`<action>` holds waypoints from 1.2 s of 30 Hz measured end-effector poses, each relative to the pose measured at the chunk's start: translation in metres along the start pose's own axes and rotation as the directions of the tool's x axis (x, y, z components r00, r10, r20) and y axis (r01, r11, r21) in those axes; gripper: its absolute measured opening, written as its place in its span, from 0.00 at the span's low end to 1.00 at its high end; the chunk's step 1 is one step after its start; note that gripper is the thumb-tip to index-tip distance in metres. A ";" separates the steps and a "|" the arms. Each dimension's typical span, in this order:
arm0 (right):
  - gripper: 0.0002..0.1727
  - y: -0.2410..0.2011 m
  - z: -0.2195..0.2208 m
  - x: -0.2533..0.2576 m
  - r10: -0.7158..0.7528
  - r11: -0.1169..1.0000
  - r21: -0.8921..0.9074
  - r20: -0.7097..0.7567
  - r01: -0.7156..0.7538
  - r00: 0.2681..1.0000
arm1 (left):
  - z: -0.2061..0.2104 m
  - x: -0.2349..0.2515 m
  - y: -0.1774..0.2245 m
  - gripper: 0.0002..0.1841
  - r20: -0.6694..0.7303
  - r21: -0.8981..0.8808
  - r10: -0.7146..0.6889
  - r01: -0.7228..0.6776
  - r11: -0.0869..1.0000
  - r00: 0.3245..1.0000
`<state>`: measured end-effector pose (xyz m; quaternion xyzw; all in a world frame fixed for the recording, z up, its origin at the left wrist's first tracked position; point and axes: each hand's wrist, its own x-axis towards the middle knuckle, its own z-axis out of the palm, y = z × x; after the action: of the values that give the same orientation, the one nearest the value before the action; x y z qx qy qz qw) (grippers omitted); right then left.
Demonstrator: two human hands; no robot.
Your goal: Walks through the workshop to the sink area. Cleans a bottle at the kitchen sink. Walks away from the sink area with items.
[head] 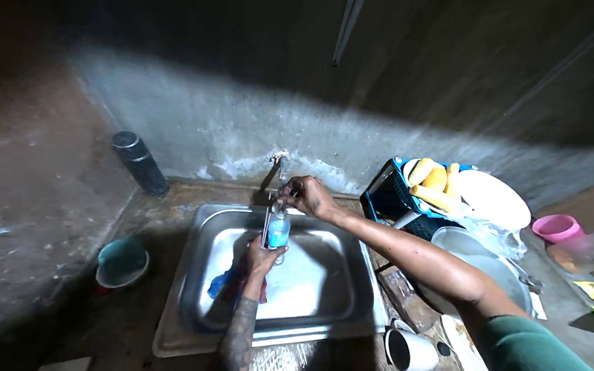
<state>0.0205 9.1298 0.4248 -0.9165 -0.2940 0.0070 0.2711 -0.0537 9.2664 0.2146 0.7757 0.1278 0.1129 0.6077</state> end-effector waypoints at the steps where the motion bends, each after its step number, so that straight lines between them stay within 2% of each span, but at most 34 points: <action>1: 0.15 0.003 0.001 0.000 -0.015 1.000 0.023 -0.005 0.015 1.000 | 0.001 -0.001 0.005 0.37 -0.005 -0.004 0.004 -0.004 1.000 1.000; 6: 0.11 0.001 -0.002 0.000 -0.071 0.997 0.011 0.014 0.071 0.997 | 0.006 0.008 -0.004 0.37 -0.034 -0.103 0.042 -0.045 0.994 0.999; 8: 0.11 0.006 -0.007 0.001 -0.079 0.995 -0.066 0.028 0.081 0.996 | 0.001 0.011 -0.007 0.36 -0.037 -0.126 0.046 -0.051 0.991 0.998; 12: 0.12 0.043 -0.017 0.012 -0.077 0.978 -0.192 0.029 0.081 0.997 | -0.007 0.016 -0.003 0.37 -0.001 -0.105 0.041 -0.041 0.994 0.999; 19: 0.10 0.052 -0.022 0.023 -0.172 0.925 -0.343 0.010 0.165 0.985 | -0.008 0.019 -0.006 0.37 0.043 -0.123 0.073 -0.067 0.990 0.996; 36: 0.10 0.044 -0.020 0.023 -0.107 0.919 -0.381 0.005 0.101 0.994 | -0.004 0.023 -0.008 0.37 0.027 -0.181 0.107 -0.100 0.978 0.994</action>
<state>0.0669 9.1024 0.4230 -0.9348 -0.3359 -0.0717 0.0904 -0.0335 9.2794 0.2077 0.7254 0.0656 0.1412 0.6705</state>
